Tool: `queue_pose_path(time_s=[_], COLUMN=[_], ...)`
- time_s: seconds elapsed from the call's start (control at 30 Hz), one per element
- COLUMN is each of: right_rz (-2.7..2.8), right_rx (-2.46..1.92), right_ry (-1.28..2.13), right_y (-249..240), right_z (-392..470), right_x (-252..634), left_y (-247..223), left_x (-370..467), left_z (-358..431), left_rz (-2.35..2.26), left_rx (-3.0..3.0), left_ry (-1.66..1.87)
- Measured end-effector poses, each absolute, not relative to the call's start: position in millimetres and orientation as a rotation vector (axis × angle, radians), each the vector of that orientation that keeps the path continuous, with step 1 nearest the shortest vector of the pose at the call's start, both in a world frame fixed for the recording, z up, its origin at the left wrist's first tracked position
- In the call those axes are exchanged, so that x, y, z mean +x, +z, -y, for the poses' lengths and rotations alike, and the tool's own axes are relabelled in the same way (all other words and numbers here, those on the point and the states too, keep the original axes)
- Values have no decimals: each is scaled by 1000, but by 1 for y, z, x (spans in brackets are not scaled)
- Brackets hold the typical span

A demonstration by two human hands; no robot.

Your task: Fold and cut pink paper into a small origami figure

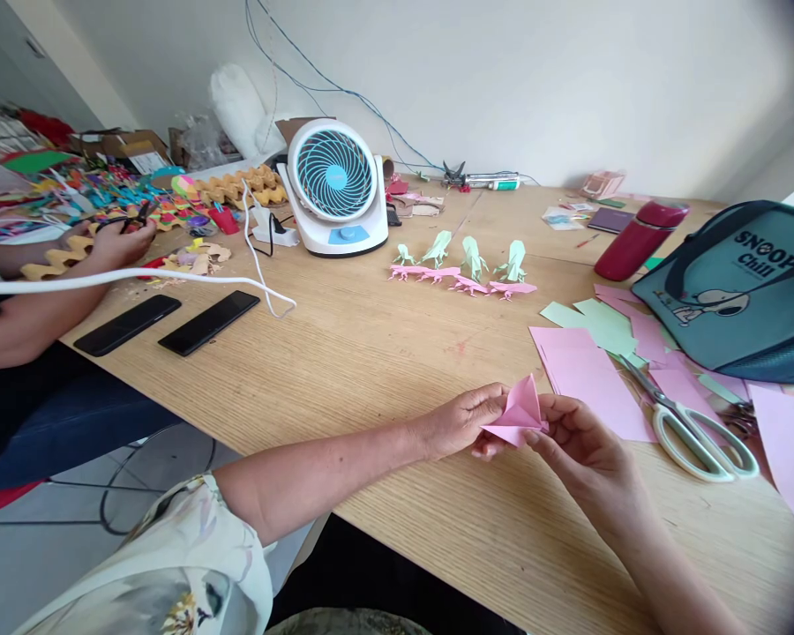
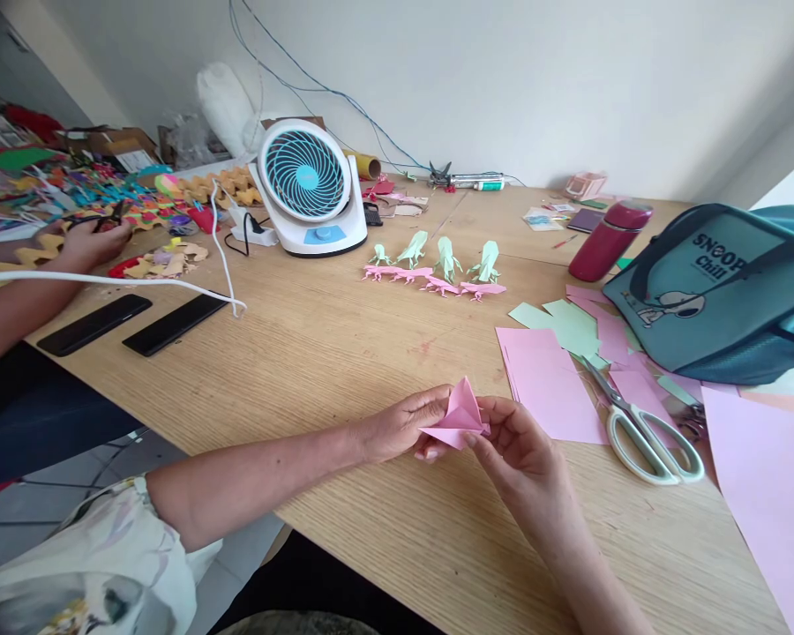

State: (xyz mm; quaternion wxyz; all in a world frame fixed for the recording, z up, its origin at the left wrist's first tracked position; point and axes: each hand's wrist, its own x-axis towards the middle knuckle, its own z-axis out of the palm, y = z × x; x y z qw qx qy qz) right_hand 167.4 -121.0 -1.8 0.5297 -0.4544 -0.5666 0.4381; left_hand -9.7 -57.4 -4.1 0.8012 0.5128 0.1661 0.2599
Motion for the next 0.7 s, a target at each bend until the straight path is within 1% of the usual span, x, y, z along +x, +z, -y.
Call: queue_pose_path(time_s=[0.27, 0.4, 0.6, 0.7], right_rz=[1380, 1413, 1502, 1577], right_rx=[-1080, -1090, -1215, -1251], right_ry=[1067, 1065, 898, 790], right_y=[-1, -2, -9, -13], right_z=[122, 120, 115, 113], right_x=[164, 167, 182, 186], left_y=[-6, -9, -3, -2], left_x=[-9, -9, -13, -13], left_z=[58, 55, 50, 52], left_rz=[-452, -417, -408, -510], left_rx=[1059, 1035, 1183, 1377], left_ry=[565, 589, 494, 521])
